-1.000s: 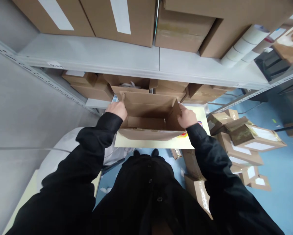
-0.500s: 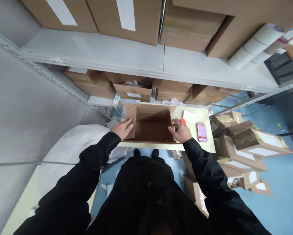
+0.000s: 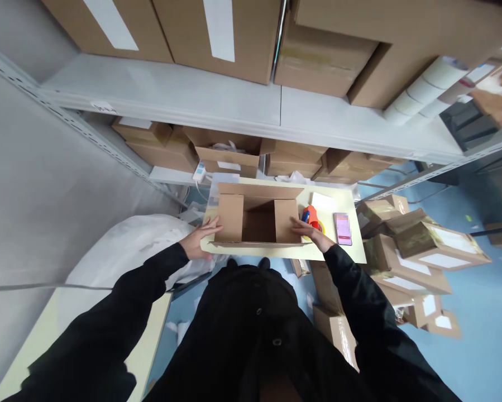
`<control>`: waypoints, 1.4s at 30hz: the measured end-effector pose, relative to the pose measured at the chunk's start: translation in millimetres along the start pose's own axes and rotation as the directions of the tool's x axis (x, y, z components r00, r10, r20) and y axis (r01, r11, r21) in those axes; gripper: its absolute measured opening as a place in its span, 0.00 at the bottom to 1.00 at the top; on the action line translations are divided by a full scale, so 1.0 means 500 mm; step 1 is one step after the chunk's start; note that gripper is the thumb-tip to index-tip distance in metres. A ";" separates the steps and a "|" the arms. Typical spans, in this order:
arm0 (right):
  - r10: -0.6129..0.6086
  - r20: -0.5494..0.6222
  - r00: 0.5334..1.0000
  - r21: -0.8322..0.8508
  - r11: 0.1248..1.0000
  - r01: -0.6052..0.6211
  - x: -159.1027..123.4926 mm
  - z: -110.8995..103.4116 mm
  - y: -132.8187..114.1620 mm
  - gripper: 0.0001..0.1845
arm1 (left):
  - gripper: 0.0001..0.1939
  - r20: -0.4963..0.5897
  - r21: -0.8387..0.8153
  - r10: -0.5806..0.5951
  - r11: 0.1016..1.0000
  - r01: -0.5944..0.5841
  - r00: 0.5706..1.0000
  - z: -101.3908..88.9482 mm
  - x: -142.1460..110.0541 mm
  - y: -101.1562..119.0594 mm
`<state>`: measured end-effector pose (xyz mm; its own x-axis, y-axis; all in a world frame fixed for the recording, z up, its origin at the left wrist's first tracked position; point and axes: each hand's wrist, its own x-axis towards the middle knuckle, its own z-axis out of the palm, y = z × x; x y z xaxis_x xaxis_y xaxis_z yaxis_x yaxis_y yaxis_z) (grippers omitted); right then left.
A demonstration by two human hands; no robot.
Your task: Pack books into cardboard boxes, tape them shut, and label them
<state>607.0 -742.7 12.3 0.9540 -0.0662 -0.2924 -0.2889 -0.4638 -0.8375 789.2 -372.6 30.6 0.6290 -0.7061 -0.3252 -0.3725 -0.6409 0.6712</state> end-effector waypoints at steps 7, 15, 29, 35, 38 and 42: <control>-0.022 -0.462 0.887 -0.113 0.993 -0.034 -0.004 0.081 0.050 0.29 | 0.37 -0.311 -0.397 -0.163 0.917 0.028 0.936 0.085 0.050 0.000; -0.110 -0.603 0.790 -0.273 0.959 -0.075 0.126 -0.016 0.012 0.59 | 0.37 -0.298 -0.475 -0.193 0.880 0.030 0.935 0.107 0.060 -0.014; -0.328 -0.378 0.866 -0.390 0.904 0.172 0.116 0.054 0.066 0.17 | 0.32 -0.465 0.073 0.089 0.995 -0.062 0.881 0.122 0.060 0.015; -0.198 -0.505 0.840 -0.287 0.956 0.053 0.123 0.100 0.056 0.18 | 0.40 -0.134 0.538 0.218 0.836 -0.113 0.967 0.135 0.121 0.149; -0.195 -0.475 0.858 -0.249 0.965 0.081 0.108 0.107 0.064 0.21 | 0.52 -0.043 0.599 0.179 0.792 -0.118 0.983 0.167 0.152 0.170; -0.024 -0.540 0.842 -0.135 0.989 -0.058 0.068 0.078 0.130 0.26 | 0.61 -0.024 0.649 0.121 0.757 -0.077 0.992 0.189 0.164 0.166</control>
<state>617.5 -740.5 -70.1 0.8531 -0.5211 0.0235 -0.3301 -0.5741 -0.7493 745.3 -512.1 -3.0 0.5952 -0.7713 -0.2254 -0.7732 -0.6261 0.1010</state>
